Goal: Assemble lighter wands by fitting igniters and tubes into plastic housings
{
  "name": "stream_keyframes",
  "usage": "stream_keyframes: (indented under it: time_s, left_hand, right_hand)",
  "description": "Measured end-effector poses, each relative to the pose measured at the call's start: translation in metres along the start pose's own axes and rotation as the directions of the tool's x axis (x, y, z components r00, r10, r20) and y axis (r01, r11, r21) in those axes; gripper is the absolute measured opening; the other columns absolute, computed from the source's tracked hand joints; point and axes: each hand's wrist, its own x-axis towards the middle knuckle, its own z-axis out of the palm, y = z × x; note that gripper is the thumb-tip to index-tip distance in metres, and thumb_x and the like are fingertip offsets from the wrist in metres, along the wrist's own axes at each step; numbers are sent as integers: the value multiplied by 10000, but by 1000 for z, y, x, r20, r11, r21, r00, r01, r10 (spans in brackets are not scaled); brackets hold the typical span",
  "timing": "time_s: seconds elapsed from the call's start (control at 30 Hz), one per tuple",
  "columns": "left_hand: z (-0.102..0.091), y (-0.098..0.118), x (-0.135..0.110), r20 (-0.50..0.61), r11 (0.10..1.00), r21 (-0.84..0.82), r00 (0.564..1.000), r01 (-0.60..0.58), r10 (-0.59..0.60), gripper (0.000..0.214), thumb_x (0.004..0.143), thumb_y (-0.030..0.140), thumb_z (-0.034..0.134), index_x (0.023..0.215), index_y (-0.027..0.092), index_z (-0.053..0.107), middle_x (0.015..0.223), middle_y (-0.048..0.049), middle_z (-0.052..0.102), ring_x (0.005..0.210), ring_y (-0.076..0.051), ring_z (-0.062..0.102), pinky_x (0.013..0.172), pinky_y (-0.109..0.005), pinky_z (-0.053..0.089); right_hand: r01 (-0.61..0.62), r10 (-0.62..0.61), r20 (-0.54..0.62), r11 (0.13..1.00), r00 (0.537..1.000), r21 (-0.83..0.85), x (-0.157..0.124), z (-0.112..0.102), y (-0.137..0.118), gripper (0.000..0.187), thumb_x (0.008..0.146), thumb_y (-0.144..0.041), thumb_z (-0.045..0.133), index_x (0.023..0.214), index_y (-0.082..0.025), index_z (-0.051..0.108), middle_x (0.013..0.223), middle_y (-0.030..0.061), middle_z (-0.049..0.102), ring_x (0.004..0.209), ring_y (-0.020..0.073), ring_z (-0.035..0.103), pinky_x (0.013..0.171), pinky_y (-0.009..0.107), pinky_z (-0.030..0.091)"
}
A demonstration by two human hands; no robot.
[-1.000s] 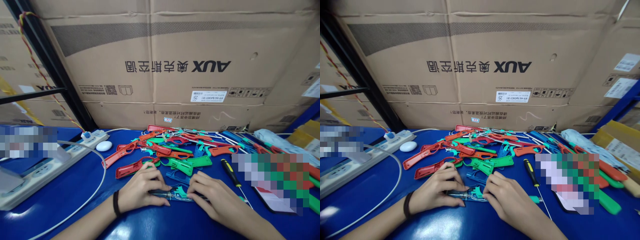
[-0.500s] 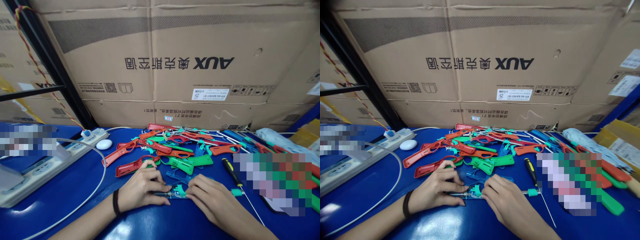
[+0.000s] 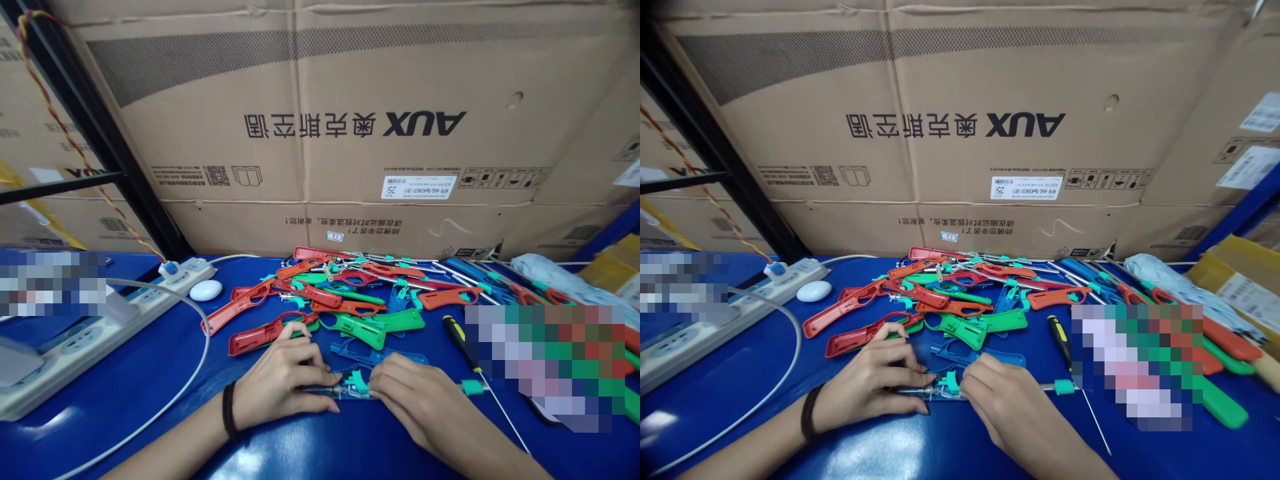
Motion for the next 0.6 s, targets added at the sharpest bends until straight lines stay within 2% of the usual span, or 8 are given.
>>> stream_keyframes:
  time_s: [0.17,0.3,0.47,0.6]
  left_hand:
    - [2,0,-1,-10,1000,8,1000,22,-22,279,816,456,664,995,244,696,764,14,670,712,-125,607,865,-329,346]
    - [3,1,-2,-14,999,31,1000,14,-14,289,832,448,651,1042,250,677,778,12,664,715,-127,600,874,-331,341]
    - [1,5,0,58,998,36,997,-54,52,231,899,325,602,1125,287,633,992,-18,646,873,-152,581,923,-341,311]
    - [0,9,2,119,999,-37,993,21,-16,225,890,272,612,1113,250,624,1087,-41,605,932,-176,535,892,-318,341]
  right_hand:
    - [80,-77,35,992,996,-97,-1,1,-2,264,864,-1,417,930,-180,599,879,42,669,783,184,605,651,273,483]
    - [157,-170,-27,952,985,-261,-4,2,-8,320,822,42,365,924,-152,598,871,75,689,745,197,626,614,285,504]
    - [68,-93,-117,977,989,-204,-7,6,-7,326,763,35,427,960,-156,603,879,58,700,762,208,646,637,289,530]
    - [24,-52,-179,988,982,-153,-10,12,-5,351,765,26,418,1006,-150,604,899,57,705,784,206,653,670,293,548]
